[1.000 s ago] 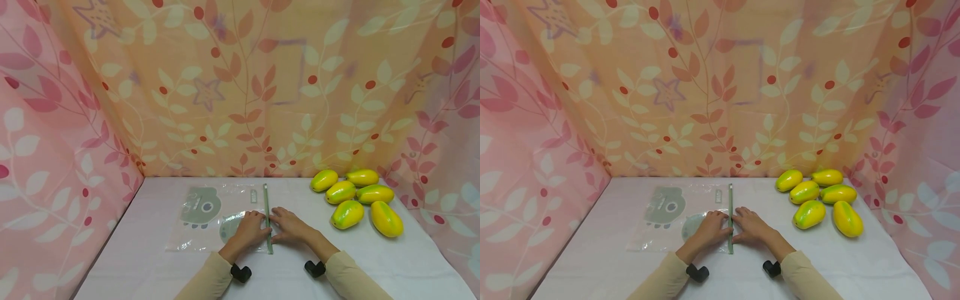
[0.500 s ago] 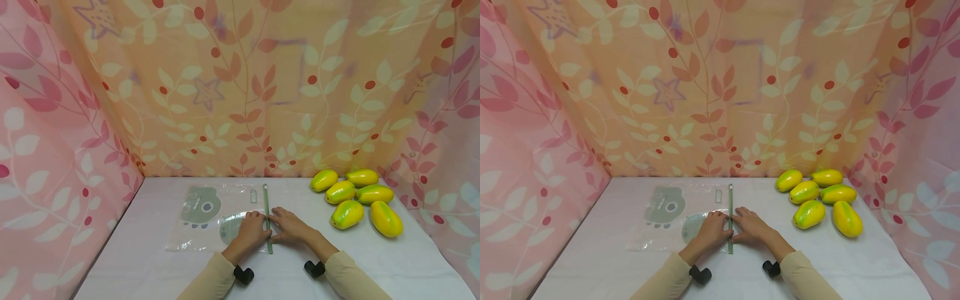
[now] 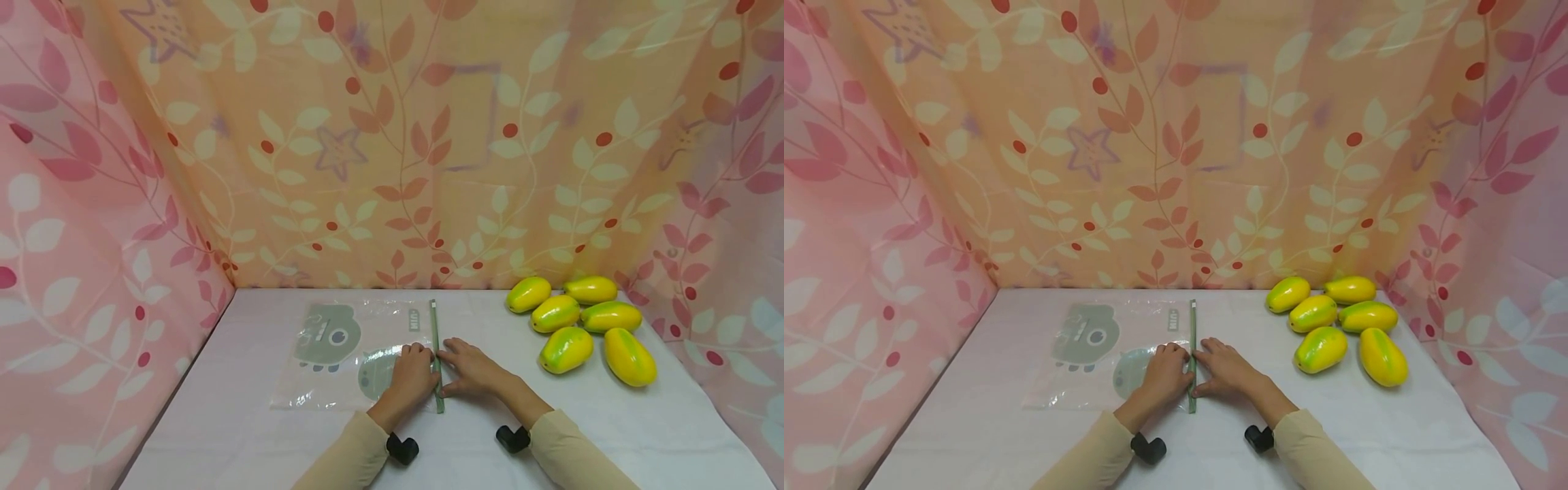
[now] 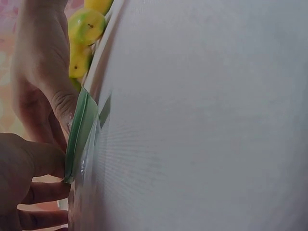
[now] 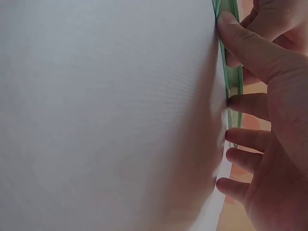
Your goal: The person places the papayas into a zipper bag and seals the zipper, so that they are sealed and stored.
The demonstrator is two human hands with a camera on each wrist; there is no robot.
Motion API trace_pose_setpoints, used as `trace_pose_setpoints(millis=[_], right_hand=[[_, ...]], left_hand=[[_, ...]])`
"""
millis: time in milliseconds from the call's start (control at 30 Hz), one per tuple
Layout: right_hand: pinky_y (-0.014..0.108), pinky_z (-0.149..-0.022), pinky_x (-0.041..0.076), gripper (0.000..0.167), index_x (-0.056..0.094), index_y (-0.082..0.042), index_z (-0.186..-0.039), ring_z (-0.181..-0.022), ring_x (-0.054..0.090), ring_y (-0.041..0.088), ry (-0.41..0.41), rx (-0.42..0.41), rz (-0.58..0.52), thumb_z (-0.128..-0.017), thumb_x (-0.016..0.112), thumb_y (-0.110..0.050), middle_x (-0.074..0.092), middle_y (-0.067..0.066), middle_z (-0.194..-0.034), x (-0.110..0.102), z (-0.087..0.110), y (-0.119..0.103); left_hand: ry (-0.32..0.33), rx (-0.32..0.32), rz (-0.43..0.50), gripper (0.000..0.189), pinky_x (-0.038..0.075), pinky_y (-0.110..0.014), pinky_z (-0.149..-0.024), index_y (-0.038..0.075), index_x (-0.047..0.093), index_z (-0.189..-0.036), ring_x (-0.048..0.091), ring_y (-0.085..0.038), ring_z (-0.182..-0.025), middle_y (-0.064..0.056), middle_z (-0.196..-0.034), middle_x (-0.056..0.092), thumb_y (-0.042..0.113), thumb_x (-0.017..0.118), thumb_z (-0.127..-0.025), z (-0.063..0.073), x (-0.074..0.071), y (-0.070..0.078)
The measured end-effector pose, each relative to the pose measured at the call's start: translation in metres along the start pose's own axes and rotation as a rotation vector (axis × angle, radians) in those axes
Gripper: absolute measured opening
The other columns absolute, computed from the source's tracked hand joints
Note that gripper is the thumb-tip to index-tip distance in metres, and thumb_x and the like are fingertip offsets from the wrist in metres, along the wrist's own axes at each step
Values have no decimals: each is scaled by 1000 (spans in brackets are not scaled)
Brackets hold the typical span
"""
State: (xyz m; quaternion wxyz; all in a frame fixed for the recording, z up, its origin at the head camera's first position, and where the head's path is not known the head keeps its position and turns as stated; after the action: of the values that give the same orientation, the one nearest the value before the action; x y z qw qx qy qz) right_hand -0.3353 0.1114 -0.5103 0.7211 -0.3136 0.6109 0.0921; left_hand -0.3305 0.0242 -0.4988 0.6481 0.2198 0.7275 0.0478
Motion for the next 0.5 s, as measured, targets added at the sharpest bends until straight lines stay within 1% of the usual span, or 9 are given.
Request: trace_pose_setpoints(millis=[133, 233, 367, 500], right_hand=[[58, -110, 35, 82, 54, -8, -138, -137, 40, 39, -3, 11, 1, -73, 80, -50, 44, 20, -147, 1, -1, 1], [58, -110, 35, 82, 54, -7, -138, -137, 39, 39, -1, 9, 3, -73, 81, -49, 44, 20, -146, 1, -1, 1], [58, -110, 35, 82, 54, -6, -137, -137, 38, 39, 3, 5, 4, -73, 81, -48, 44, 20, -146, 0, -1, 0], [57, -110, 35, 82, 54, -8, -138, -137, 39, 39, 0, 24, -5, -72, 81, -49, 44, 20, -146, 0, 0, 1]], left_hand=[[16, -3, 2, 20, 45, -36, -72, 10, 66, -86, 52, -23, -91, -6, -96, 61, 23, 76, -75, -1, 0, -2], [23, 0, -2, 18, 45, -36, -71, 11, 64, -82, 52, -23, -90, -6, -95, 60, 22, 76, -74, -1, 0, -2], [34, -1, -14, 18, 46, -36, -71, 11, 63, -81, 52, -22, -89, -5, -93, 61, 21, 76, -75, 0, -3, -2], [40, -3, -9, 17, 46, -35, -71, 11, 63, -81, 53, -21, -85, -4, -89, 60, 19, 76, -75, 1, -7, -2]])
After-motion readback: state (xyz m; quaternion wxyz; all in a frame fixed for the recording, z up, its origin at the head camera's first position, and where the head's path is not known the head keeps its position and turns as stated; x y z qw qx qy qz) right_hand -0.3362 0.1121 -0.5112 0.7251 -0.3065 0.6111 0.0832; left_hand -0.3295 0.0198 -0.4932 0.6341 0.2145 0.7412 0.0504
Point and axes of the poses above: each hand's wrist, its own z-axis away from the middle knuckle, its own x-axis out of the palm, y = z × x, the point moved 10 cm from there along -z, towards the middle knuckle
